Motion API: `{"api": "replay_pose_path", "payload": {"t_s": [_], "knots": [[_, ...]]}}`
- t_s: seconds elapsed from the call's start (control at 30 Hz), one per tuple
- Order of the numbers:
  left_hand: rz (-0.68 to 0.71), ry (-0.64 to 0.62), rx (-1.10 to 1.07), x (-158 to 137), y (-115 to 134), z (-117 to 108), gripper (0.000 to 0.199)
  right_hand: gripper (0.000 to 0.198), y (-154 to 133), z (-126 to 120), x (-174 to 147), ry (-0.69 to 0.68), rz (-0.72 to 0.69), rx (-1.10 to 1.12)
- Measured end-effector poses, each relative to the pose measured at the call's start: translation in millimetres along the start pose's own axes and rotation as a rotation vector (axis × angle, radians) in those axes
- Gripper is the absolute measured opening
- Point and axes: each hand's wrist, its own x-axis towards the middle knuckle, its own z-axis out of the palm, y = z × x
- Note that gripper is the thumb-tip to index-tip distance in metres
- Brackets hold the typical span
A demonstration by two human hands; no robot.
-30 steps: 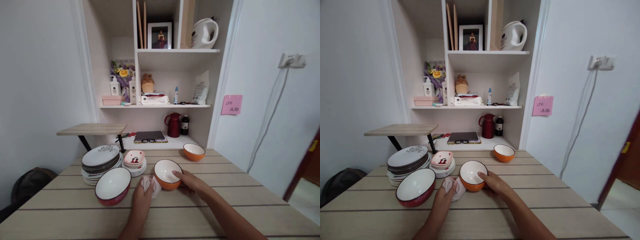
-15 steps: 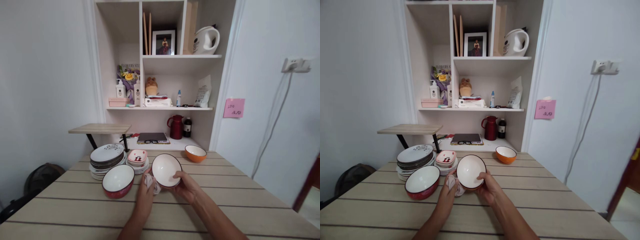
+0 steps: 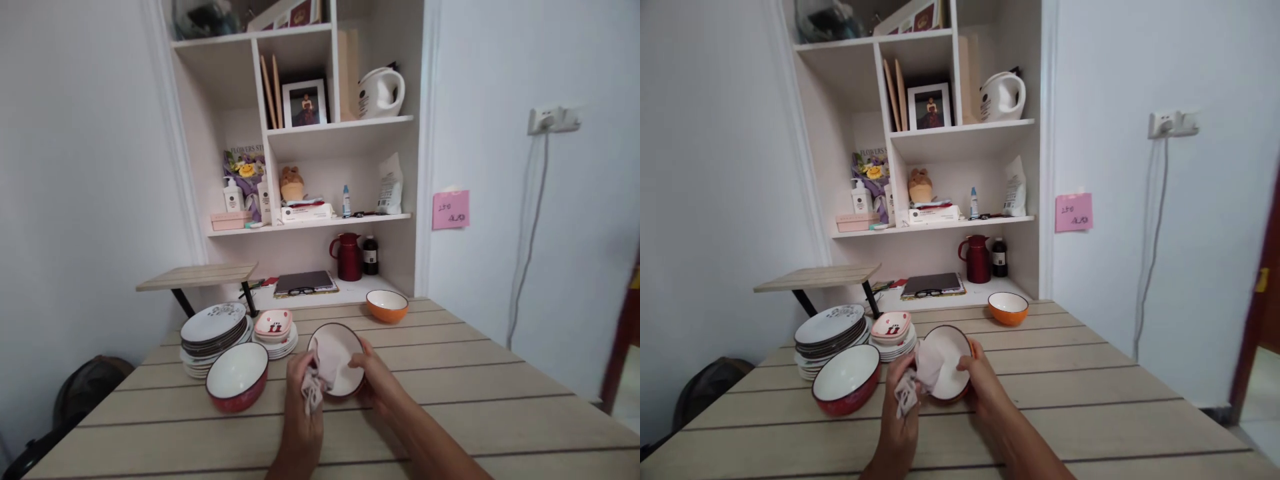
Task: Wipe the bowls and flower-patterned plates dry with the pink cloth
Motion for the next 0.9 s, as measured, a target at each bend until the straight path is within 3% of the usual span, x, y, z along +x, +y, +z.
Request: {"api": "replay_pose_path", "payload": {"t_s": [0.13, 0.27, 0.43, 0.53, 0.63, 0.77, 0.9], "knots": [[0.314, -0.157, 0.399, 4.5, -9.0, -1.1, 0.053, 0.053, 3.5, 15.6, -11.5, -0.093, 0.084, -0.047], [0.329, -0.264, 0.677, 10.0, -8.6, -2.4, 0.067, 0.047, 0.0, 14.3, -9.1, -0.047, -0.018, 0.043], [0.362, -0.353, 0.736, 5.8, -2.3, -1.2, 0.080, 0.056, -10.5, -3.5, 3.8, 0.140, -0.079, 0.117], [0.447, -0.299, 0.780, 2.3, -6.2, 7.8, 0.080, 0.055, -12.8, -5.5, 4.7, 0.166, -0.202, 0.049], [0.531, -0.212, 0.809, 1.1, -14.1, 18.5, 0.078, 0.053, -7.5, -0.2, 2.5, 0.109, -0.335, -0.046], [0.438, -0.336, 0.760, -1.2, -18.7, 22.1, 0.086, 0.053, 3.4, 10.0, -4.3, -0.001, -0.417, -0.087], [0.267, -0.355, 0.655, -6.1, -15.6, 17.9, 0.095, 0.051, 7.0, 18.2, -15.9, -0.101, -0.469, -0.165]]}}
